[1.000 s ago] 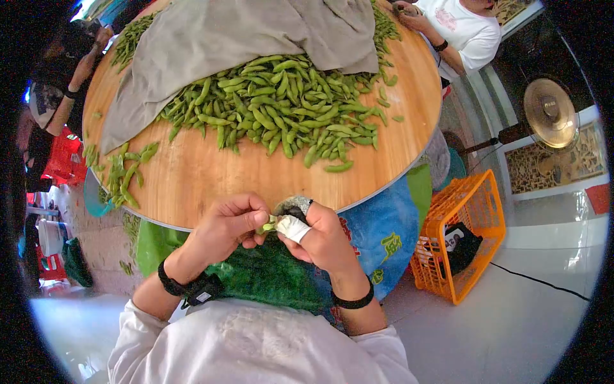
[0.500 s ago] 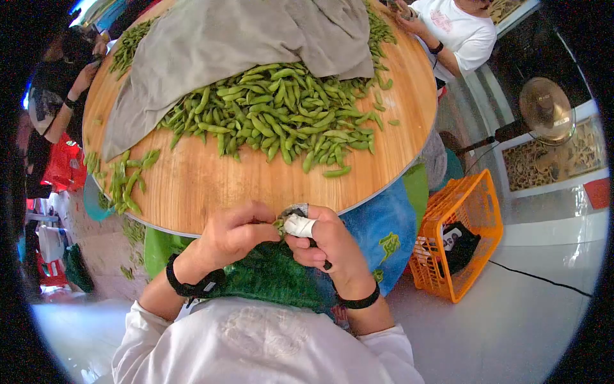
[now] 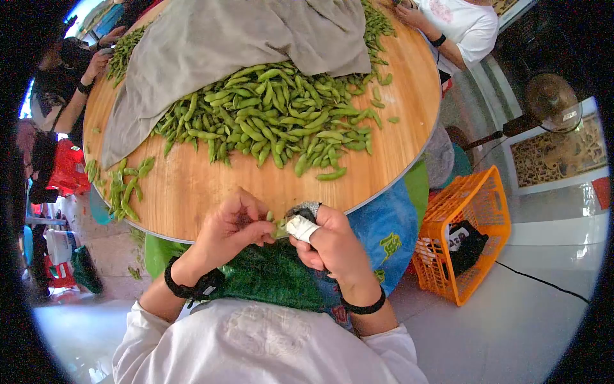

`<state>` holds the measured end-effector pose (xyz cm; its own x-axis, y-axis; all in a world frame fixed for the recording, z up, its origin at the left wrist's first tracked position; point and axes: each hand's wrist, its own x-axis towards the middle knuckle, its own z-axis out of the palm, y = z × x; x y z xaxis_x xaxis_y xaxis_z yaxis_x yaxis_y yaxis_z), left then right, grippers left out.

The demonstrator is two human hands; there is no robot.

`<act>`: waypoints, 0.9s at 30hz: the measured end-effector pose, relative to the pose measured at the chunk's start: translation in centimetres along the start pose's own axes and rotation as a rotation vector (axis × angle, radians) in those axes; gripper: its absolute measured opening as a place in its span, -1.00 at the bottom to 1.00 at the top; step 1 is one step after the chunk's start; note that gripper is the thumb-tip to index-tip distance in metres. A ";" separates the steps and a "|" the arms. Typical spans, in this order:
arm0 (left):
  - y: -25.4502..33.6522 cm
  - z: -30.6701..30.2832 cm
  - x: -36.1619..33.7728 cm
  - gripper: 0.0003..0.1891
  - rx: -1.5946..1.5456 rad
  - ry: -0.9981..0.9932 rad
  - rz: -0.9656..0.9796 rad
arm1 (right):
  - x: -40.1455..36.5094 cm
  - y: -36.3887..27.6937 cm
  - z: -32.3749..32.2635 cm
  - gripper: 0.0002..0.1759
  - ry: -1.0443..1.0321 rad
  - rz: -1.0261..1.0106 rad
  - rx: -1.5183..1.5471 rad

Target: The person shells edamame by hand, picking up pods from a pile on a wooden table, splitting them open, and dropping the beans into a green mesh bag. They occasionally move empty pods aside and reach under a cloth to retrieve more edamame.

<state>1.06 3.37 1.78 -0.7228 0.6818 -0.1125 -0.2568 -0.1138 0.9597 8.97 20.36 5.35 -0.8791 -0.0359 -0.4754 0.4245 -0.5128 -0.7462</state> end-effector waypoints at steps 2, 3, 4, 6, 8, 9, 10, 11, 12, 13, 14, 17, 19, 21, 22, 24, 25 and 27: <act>0.1 0.0 0.0 -0.82 0.142 -0.041 0.086 | 0.0 0.0 -0.4 -0.91 0.000 -0.013 0.011; 0.1 0.0 0.0 -0.83 0.278 -0.085 0.164 | 0.0 0.0 -0.6 -0.91 0.008 -0.020 0.023; 0.2 -0.1 0.2 -0.83 0.280 -0.083 0.164 | 0.1 -0.1 -0.7 -0.91 0.004 -0.020 0.024; 0.5 -0.1 0.7 -0.82 0.582 -0.160 0.539 | 0.2 -0.4 -0.8 -0.91 0.021 0.005 0.038; 0.6 0.0 0.6 -0.81 0.594 -0.142 0.531 | 0.1 -0.5 -0.9 -0.92 0.014 0.015 0.069; 0.6 0.1 0.5 -0.80 0.604 -0.123 0.524 | 0.1 -0.5 -1.0 -0.92 0.009 0.026 0.098; 0.5 0.3 0.4 -0.80 0.604 -0.124 0.523 | 0.2 -0.4 -1.1 -0.92 0.009 0.027 0.099; 0.5 0.5 0.3 -0.81 0.622 -0.109 0.571 | 0.3 -0.2 -1.1 -0.90 0.008 0.022 0.098; 0.5 0.6 0.3 -0.82 0.639 -0.093 0.618 | 0.4 -0.1 -1.1 -0.82 0.008 0.017 0.098; 0.6 0.7 0.3 -0.82 0.638 -0.093 0.616 | 0.4 -0.1 -1.0 -0.82 0.008 0.019 0.099; 0.7 0.8 0.4 -0.82 0.641 -0.117 0.605 | 0.3 -0.2 -1.0 -0.84 0.014 0.025 0.094; 0.7 0.8 0.5 -0.82 0.627 -0.167 0.597 | 0.3 -0.4 -1.3 -0.90 0.015 0.046 0.088; 0.6 0.8 0.5 -0.82 0.610 -0.191 0.597 | 0.3 0.0 -1.7 -0.91 0.011 0.064 0.088; 0.4 0.7 0.6 -0.81 0.622 -0.257 0.563 | 0.5 0.7 -2.2 -0.88 0.000 0.020 0.023; 0.5 0.6 0.6 -0.81 0.620 -0.256 0.566 | 0.3 0.6 -2.2 -0.88 0.001 0.019 0.019; 0.8 0.6 0.4 -0.81 0.635 -0.268 0.488 | 0.2 0.3 -2.3 -0.88 0.032 0.016 -0.199; 1.4 0.5 0.1 -0.81 0.634 -0.266 0.488 | 0.8 0.5 -2.6 -0.88 0.031 0.017 -0.201; 3.5 -0.1 -1.0 -0.82 0.785 -0.195 0.394 | 2.7 1.3 -3.3 -0.89 0.468 -0.832 -1.217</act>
<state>0.80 2.25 5.20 -0.5259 0.8162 0.2391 0.5508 0.1127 0.8270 7.84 22.39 1.54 -0.9032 0.2776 0.3273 -0.0152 0.7416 -0.6707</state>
